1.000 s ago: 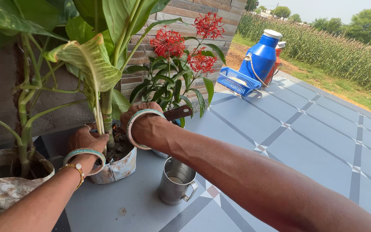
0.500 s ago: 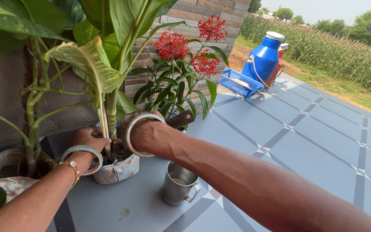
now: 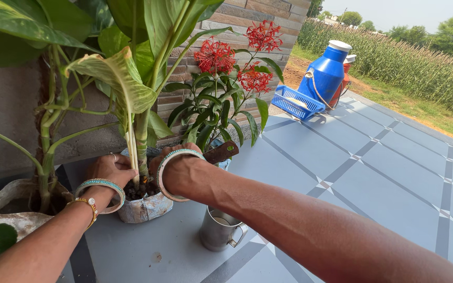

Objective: The person loosens soil around two potted plants on a tiled balcony using a small hand tool. They repeatedly insert the tool into the soil, rotate it, and adjust the plants' positions while working.

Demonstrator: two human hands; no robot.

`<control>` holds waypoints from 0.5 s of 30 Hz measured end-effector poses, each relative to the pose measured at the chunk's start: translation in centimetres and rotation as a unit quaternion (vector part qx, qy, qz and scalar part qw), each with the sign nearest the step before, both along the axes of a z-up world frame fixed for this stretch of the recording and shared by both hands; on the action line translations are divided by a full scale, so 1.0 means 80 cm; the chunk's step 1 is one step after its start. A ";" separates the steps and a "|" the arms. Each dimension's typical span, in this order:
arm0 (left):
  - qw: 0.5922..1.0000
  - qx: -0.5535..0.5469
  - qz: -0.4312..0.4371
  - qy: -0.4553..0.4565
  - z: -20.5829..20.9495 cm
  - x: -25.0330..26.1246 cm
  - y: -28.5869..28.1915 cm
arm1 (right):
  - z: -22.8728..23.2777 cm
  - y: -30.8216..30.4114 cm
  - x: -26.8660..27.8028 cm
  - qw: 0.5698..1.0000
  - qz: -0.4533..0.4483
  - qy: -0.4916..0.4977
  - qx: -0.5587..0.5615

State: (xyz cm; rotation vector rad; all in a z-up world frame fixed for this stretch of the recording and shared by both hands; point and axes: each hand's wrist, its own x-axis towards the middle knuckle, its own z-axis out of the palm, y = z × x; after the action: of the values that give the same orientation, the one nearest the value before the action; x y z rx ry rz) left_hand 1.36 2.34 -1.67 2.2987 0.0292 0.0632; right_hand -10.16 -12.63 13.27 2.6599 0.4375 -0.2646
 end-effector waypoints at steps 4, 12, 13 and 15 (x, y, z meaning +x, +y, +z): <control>0.999 0.025 0.011 -0.029 -0.007 0.001 0.021 | 0.005 -0.008 -0.014 0.987 0.122 -0.067 0.075; 0.996 0.056 0.059 -0.027 -0.030 0.005 0.067 | -0.027 0.062 -0.018 0.998 0.055 -0.009 0.002; 0.996 0.066 0.059 -0.012 -0.030 0.003 0.068 | -0.024 0.062 -0.018 0.998 0.057 -0.012 0.017; 0.994 0.085 0.062 0.016 -0.028 0.000 0.069 | -0.012 0.058 -0.017 0.997 0.064 -0.019 0.046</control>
State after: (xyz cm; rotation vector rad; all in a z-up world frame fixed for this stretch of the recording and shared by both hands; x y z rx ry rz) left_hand 1.36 7.87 -3.94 2.4656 0.1913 0.0956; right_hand -11.55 -7.99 12.28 2.7070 0.6176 -0.1579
